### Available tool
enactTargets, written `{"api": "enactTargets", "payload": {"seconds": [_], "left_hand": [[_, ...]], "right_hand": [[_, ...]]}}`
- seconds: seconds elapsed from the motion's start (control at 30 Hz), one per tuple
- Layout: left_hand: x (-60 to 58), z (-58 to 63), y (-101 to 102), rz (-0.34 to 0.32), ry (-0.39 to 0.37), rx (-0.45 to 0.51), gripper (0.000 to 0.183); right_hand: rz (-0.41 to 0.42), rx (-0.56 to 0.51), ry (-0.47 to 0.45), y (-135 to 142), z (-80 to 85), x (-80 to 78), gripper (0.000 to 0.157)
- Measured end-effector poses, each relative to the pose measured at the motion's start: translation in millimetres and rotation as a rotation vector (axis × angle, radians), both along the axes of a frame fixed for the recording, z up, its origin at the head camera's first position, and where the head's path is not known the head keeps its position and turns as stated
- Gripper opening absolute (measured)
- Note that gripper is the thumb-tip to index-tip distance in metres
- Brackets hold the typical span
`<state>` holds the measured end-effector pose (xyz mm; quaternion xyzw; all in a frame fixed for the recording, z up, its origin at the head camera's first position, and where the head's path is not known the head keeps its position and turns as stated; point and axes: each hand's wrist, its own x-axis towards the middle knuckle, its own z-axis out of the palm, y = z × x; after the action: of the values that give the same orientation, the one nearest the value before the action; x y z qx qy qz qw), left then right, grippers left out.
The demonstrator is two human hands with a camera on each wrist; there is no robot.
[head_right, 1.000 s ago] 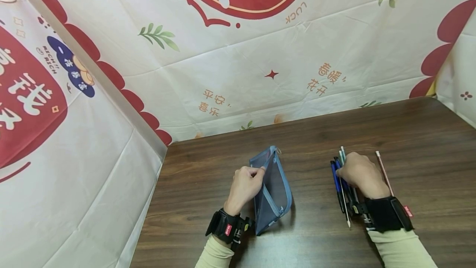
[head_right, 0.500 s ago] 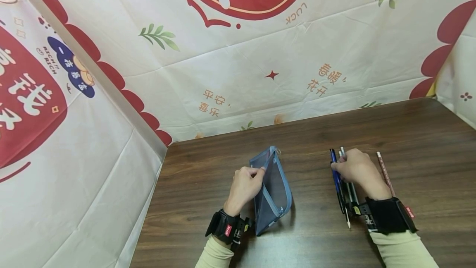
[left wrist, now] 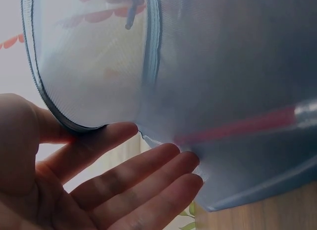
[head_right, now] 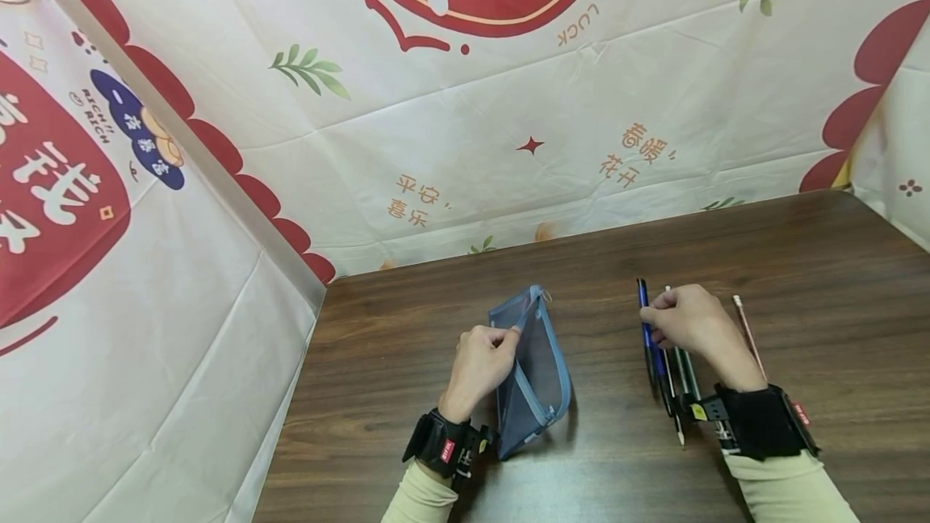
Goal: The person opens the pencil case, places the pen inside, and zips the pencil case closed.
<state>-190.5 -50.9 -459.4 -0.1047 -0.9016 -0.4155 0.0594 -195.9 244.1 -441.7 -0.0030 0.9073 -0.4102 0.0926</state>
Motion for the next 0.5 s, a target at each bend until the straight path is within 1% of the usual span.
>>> {"api": "enactTargets", "payload": {"seconds": [0.2, 0.5], "left_hand": [[1.2, -0.6, 2.6, 0.013, -0.013, -0.003, 0.052], [2.0, 0.5, 4.6, 0.018, -0.002, -0.027, 0.053]], "right_hand": [[0.002, -0.022, 0.022, -3.5, 2.5, 1.3, 0.035], [0.002, -0.062, 0.049, -8.0, 7.1, 1.4, 0.038]]}}
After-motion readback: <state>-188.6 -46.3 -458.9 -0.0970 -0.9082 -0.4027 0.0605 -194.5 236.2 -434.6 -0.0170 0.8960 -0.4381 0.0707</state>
